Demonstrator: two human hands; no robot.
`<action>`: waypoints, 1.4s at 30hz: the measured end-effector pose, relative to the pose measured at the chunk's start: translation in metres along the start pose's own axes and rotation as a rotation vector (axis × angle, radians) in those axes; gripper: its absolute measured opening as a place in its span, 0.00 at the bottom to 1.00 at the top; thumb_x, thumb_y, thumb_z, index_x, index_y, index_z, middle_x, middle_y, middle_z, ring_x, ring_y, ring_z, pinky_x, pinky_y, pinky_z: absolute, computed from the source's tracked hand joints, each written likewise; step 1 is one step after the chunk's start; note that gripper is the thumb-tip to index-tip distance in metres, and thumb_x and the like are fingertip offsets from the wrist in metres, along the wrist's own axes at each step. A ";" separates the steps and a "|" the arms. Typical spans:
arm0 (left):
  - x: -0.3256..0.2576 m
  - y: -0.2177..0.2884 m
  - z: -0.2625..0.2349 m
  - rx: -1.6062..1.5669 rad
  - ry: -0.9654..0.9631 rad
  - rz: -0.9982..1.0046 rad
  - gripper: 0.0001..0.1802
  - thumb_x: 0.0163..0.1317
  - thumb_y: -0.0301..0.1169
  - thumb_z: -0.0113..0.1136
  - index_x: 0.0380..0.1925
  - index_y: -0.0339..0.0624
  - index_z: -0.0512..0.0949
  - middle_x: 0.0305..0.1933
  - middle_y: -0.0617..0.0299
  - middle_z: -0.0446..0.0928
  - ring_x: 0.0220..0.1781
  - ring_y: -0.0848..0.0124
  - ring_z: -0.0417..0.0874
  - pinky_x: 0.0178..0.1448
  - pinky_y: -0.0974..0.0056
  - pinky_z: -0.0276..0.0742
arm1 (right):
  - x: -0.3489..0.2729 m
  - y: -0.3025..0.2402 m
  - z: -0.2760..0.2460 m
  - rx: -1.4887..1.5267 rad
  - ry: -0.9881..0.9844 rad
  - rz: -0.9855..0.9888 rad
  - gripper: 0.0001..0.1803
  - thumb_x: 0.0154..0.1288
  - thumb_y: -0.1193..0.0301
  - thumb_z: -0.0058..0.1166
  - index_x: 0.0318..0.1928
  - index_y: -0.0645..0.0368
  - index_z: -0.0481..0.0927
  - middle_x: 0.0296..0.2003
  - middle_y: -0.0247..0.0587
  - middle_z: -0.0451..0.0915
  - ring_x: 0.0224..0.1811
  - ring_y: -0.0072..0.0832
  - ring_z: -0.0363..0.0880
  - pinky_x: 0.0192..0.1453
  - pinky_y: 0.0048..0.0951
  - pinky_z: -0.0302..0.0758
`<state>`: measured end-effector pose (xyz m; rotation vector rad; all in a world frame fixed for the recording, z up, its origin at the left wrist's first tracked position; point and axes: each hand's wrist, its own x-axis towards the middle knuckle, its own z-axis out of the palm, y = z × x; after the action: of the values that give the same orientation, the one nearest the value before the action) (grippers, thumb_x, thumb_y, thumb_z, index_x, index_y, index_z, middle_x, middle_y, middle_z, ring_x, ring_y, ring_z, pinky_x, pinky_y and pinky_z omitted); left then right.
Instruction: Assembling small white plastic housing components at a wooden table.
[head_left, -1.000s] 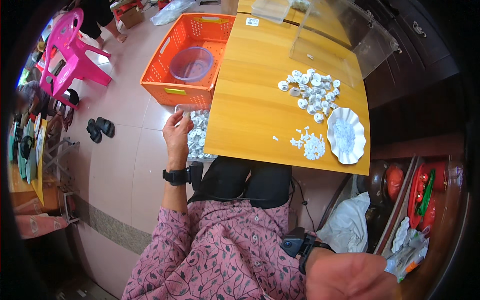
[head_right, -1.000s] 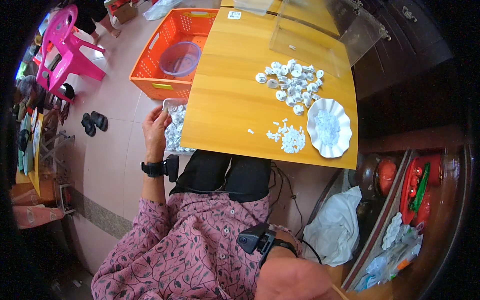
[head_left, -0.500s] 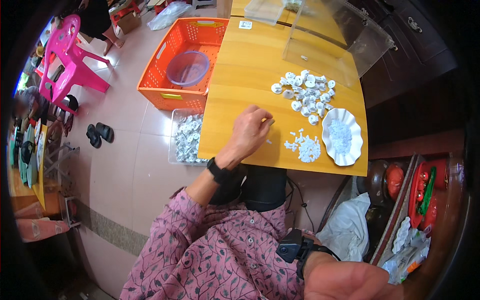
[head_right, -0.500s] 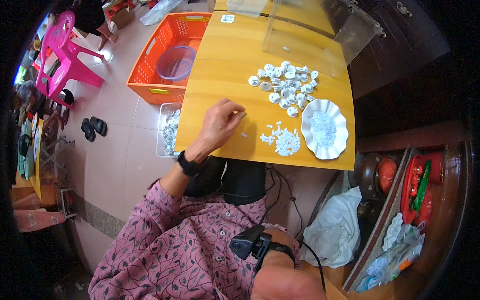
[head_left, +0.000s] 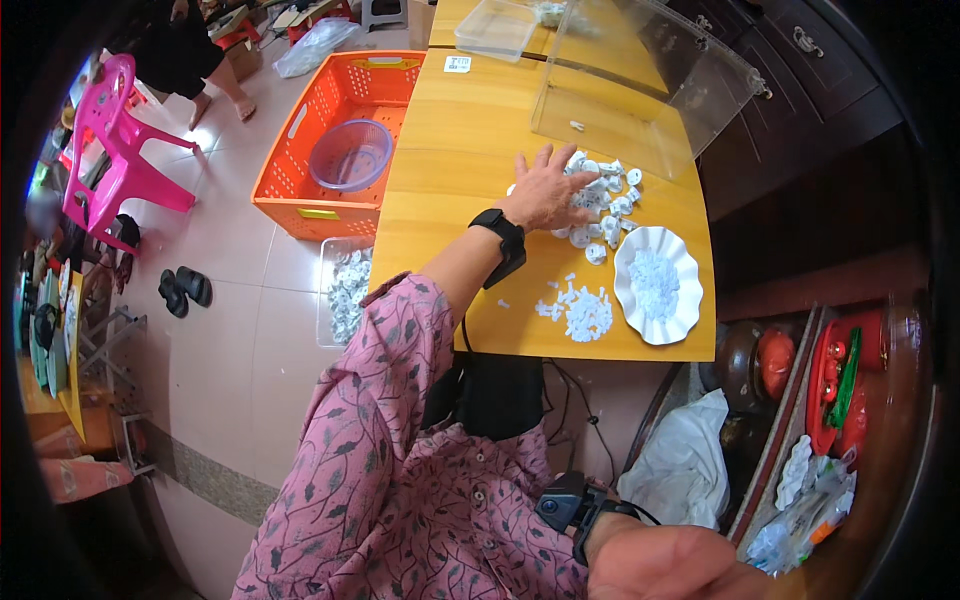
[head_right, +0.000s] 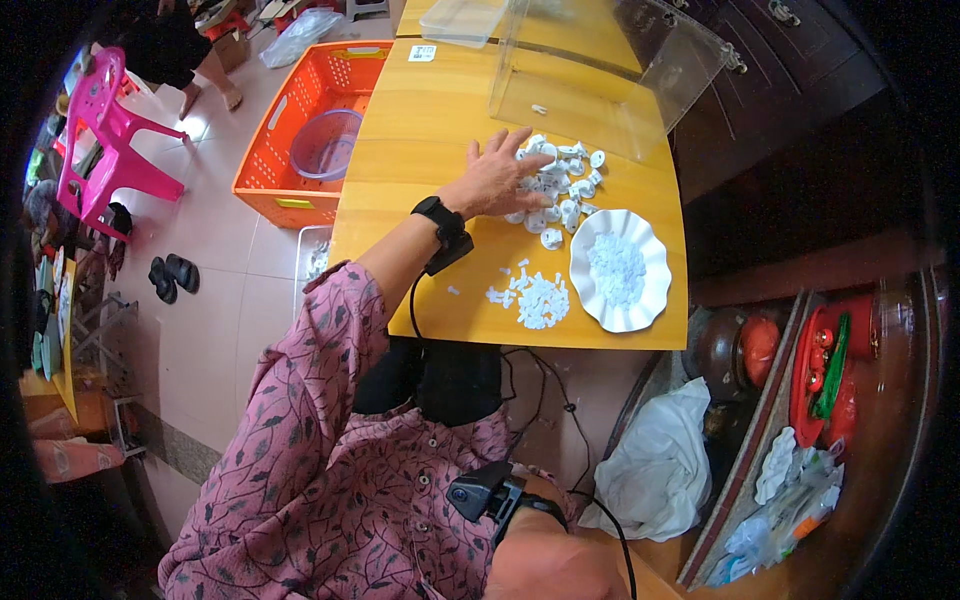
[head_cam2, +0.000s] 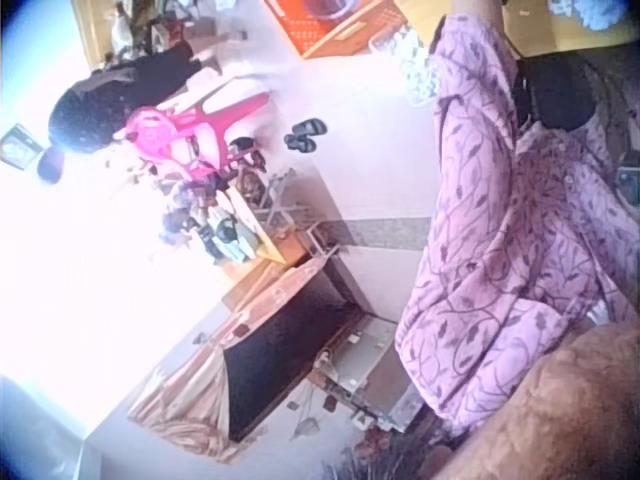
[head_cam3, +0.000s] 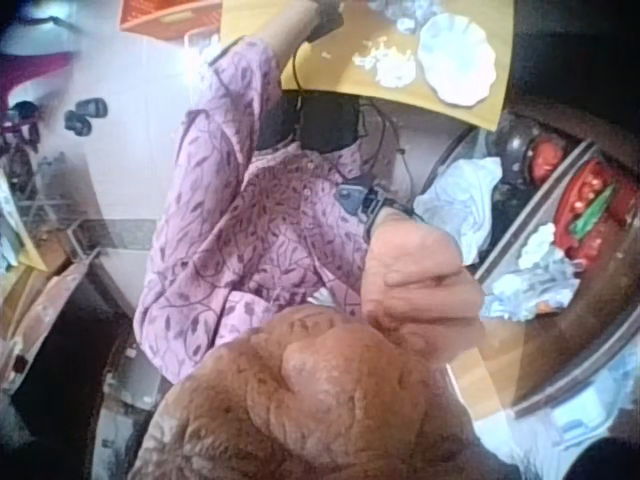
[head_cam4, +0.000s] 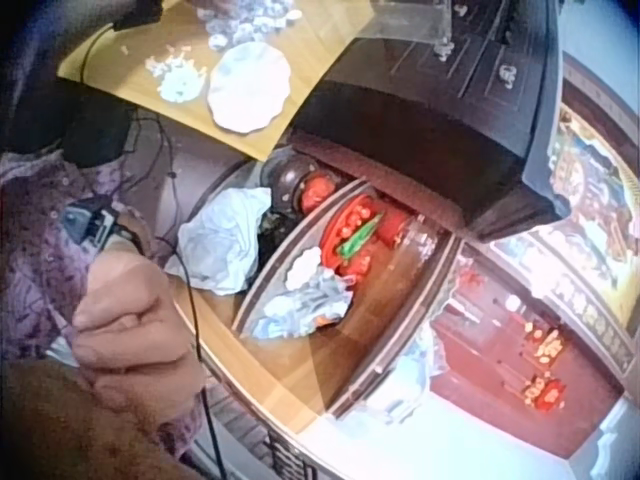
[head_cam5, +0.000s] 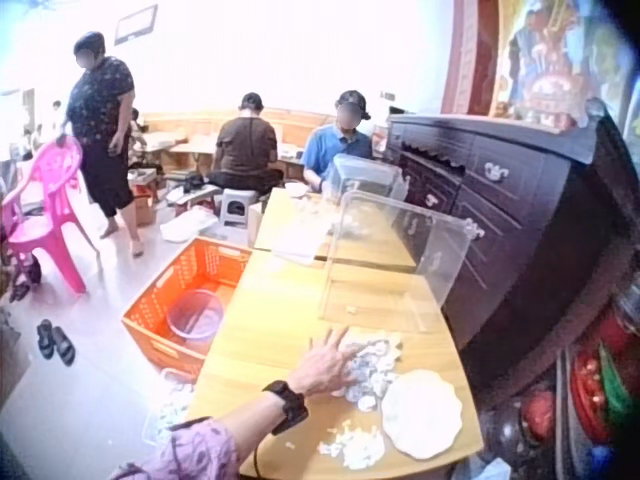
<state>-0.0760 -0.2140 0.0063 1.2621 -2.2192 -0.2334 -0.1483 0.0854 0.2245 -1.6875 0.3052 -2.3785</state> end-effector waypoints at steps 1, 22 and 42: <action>0.002 -0.003 0.003 0.047 -0.077 -0.004 0.31 0.56 0.52 0.70 0.61 0.62 0.78 0.71 0.49 0.66 0.73 0.45 0.63 0.68 0.27 0.59 | 0.000 -0.001 -0.003 -0.032 -0.047 0.044 0.11 0.59 0.78 0.63 0.36 0.52 0.74 0.37 0.24 0.72 0.35 0.18 0.74 0.33 0.26 0.76; -0.117 -0.026 -0.060 0.046 -0.044 -0.164 0.20 0.57 0.41 0.68 0.48 0.48 0.79 0.54 0.51 0.73 0.61 0.50 0.70 0.65 0.44 0.64 | -0.036 -0.003 -0.035 -0.142 -0.068 0.307 0.06 0.65 0.72 0.58 0.37 0.57 0.73 0.30 0.37 0.70 0.30 0.29 0.70 0.28 0.30 0.65; -0.169 -0.002 -0.079 0.084 0.075 -0.206 0.27 0.55 0.35 0.70 0.56 0.46 0.78 0.64 0.52 0.73 0.72 0.50 0.65 0.73 0.37 0.53 | -0.185 0.152 -0.060 -1.092 -0.810 0.502 0.09 0.65 0.78 0.57 0.45 0.62 0.82 0.39 0.45 0.75 0.40 0.44 0.80 0.42 0.43 0.77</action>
<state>0.0357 -0.0642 0.0049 1.5215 -2.0553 -0.1692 -0.1373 -0.0040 -0.0050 -2.3499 1.7825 -0.9840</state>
